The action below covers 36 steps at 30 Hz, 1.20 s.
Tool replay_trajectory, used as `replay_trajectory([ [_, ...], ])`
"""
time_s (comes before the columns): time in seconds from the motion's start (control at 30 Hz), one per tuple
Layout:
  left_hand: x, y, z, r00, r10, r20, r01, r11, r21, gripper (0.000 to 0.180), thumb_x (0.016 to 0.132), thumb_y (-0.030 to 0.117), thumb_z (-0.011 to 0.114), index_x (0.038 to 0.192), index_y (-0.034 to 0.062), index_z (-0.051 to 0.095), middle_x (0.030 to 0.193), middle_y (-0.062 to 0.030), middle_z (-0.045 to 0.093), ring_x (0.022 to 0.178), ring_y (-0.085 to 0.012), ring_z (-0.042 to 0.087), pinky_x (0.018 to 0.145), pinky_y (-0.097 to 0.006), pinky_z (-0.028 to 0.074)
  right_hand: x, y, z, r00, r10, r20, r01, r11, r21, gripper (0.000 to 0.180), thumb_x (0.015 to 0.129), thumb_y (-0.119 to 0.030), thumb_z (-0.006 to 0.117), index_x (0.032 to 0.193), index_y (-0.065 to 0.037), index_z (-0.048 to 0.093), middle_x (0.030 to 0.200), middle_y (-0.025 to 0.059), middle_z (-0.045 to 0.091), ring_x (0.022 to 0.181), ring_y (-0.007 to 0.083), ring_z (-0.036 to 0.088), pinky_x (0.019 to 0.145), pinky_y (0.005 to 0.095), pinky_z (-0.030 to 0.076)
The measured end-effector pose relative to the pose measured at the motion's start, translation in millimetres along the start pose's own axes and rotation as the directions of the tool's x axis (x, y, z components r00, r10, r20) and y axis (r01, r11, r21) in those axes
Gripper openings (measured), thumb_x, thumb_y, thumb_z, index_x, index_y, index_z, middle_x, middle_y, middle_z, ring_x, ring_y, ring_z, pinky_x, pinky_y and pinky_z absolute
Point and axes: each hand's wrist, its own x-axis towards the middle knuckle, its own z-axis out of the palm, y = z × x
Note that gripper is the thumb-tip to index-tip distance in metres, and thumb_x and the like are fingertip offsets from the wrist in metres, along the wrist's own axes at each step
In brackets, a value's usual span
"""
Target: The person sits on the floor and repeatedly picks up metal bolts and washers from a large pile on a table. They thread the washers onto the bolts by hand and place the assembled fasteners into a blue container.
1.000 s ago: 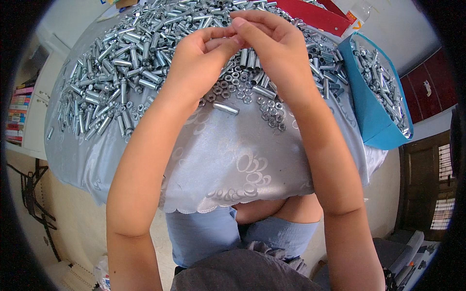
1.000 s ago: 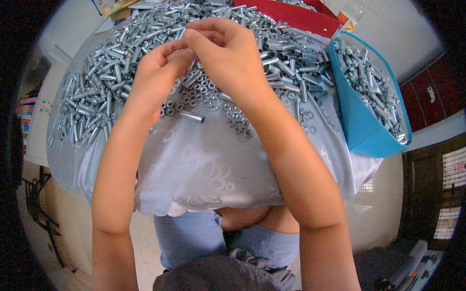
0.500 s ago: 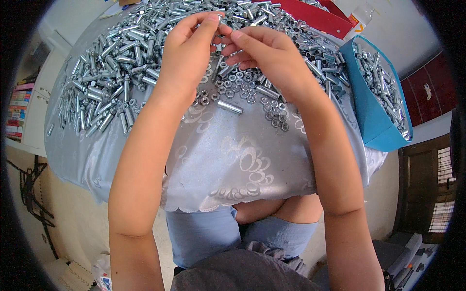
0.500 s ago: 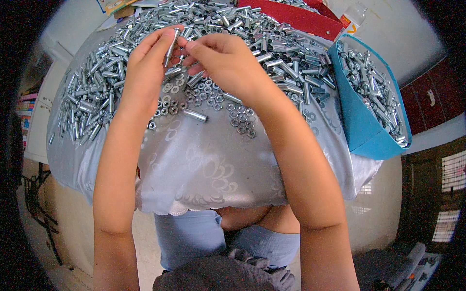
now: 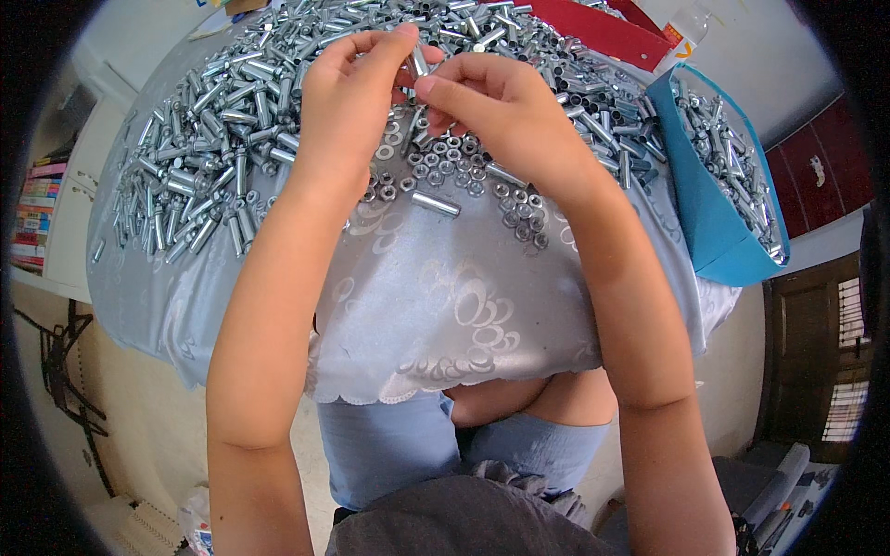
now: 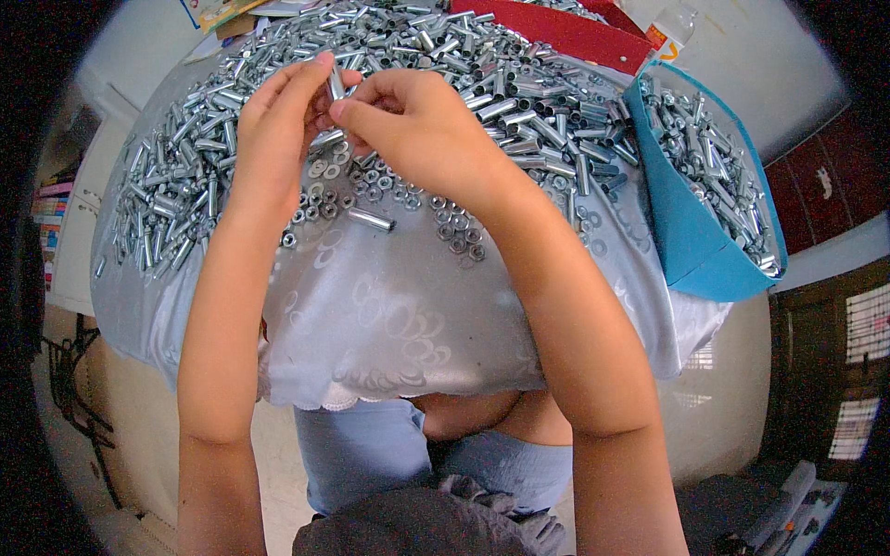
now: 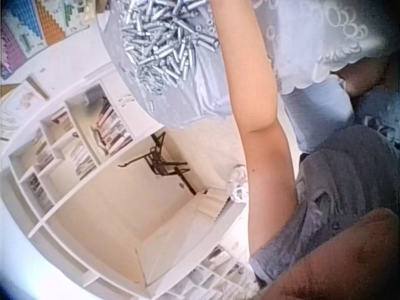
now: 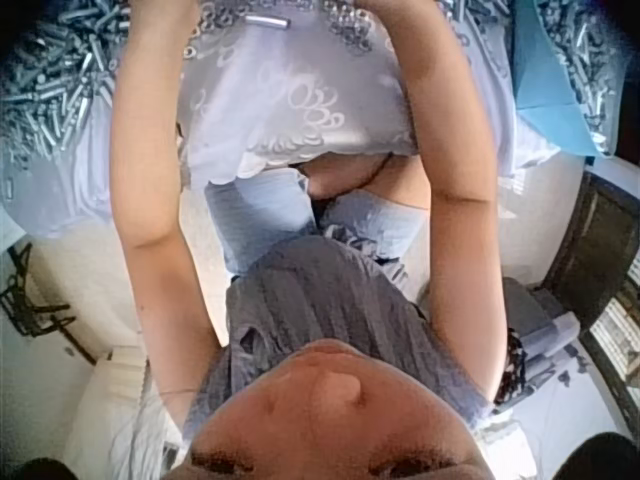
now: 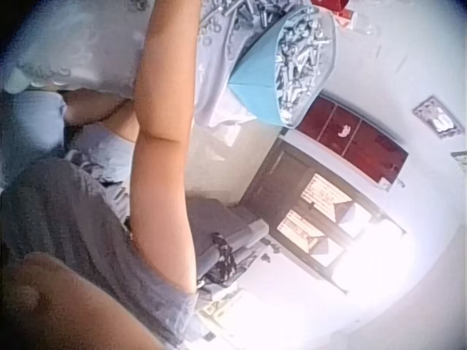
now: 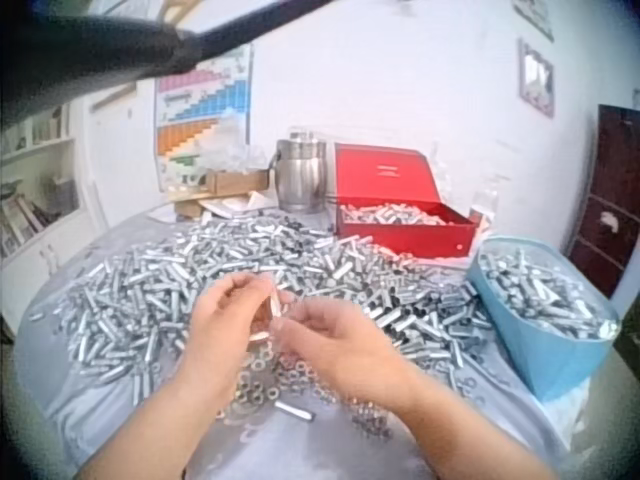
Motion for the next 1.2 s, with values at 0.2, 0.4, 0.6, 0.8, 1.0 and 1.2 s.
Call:
replay_trajectory([
  [0.2, -1, 0, 4, 0.996, -0.022, -0.092, 0.022, 1.0, 0.001, 0.025, 0.078, 0.026, 0.061, 0.086, 0.0026, 0.059, 0.068, 0.0, 0.057, 0.06, -0.006, 0.048, 0.055, -0.02, 0.038, 0, -1, 0, 0.973, -0.096, -0.211, 0.099, 0.995, 0.001, 0.027, 0.081, -0.022, 0.052, 0.072, 0.003, 0.059, 0.06, 0.0037, 0.055, 0.056, 0.0087, 0.05, 0.052, 0.0236, 0.04],
  [0.4, -5, 2, 4, 0.989, -0.142, 0.044, 0.137, 0.985, 0.104, 0.032, 0.077, 0.037, 0.061, 0.065, 0.0083, 0.057, 0.058, 0.005, 0.045, 0.049, -0.0036, 0.035, 0.045, -0.019, 0.027, -2, -6, 0, 0.972, -0.086, -0.217, 0.083, 0.996, -0.021, 0.025, 0.087, -0.02, 0.049, 0.076, 0.001, 0.058, 0.066, 0.0019, 0.054, 0.059, 0.0081, 0.051, 0.056, 0.0216, 0.042],
  [0.6, -2, 1, 0, 0.964, -0.241, 0.108, 0.24, 0.97, 0.021, 0.034, 0.077, 0.037, 0.059, 0.056, 0.0127, 0.048, 0.051, 0.007, 0.037, 0.044, -0.0035, 0.031, 0.043, -0.021, 0.023, -1, -2, 0, 0.966, -0.128, -0.222, 0.122, 0.992, -0.044, 0.03, 0.087, -0.024, 0.049, 0.073, 0.001, 0.057, 0.06, 0.0021, 0.052, 0.055, 0.0083, 0.048, 0.052, 0.0228, 0.039],
  [0.8, -1, 4, 4, 0.962, -0.259, -0.082, 0.262, 0.965, 0.027, 0.036, 0.079, 0.032, 0.053, 0.053, 0.017, 0.034, 0.048, 0.0071, 0.026, 0.041, -0.0051, 0.022, 0.042, -0.024, 0.019, 0, 4, 3, 0.951, -0.23, -0.209, 0.189, 0.962, -0.197, 0.031, 0.084, -0.024, 0.047, 0.071, 0.002, 0.057, 0.052, 0.0089, 0.047, 0.05, 0.0124, 0.044, 0.048, 0.0298, 0.037],
  [1.0, 15, 5, -19, 0.954, -0.228, -0.193, 0.196, 0.966, -0.169, 0.039, 0.085, 0.029, 0.038, 0.05, 0.0177, 0.022, 0.045, 0.0053, 0.019, 0.038, -0.0072, 0.021, 0.039, -0.024, 0.019, -7, 1, 1, 0.977, -0.206, -0.064, 0.169, 0.915, -0.366, 0.02, 0.084, -0.016, 0.05, 0.079, -0.001, 0.062, 0.061, 0.0015, 0.052, 0.059, 0.0101, 0.047, 0.059, 0.0239, 0.04],
  [1.2, 12, 12, -22, 0.954, -0.246, -0.17, 0.19, 0.938, -0.291, 0.038, 0.083, 0.026, 0.039, 0.051, 0.0162, 0.023, 0.045, 0.0048, 0.019, 0.039, -0.0073, 0.018, 0.039, -0.024, 0.018, -6, 21, 12, 0.878, -0.431, 0.206, 0.448, 0.594, -0.668, 0.014, 0.076, -0.015, 0.058, 0.084, -0.006, 0.065, 0.081, 0.0106, 0.058, 0.079, 0.026, 0.052, 0.074, 0.0334, 0.042],
])
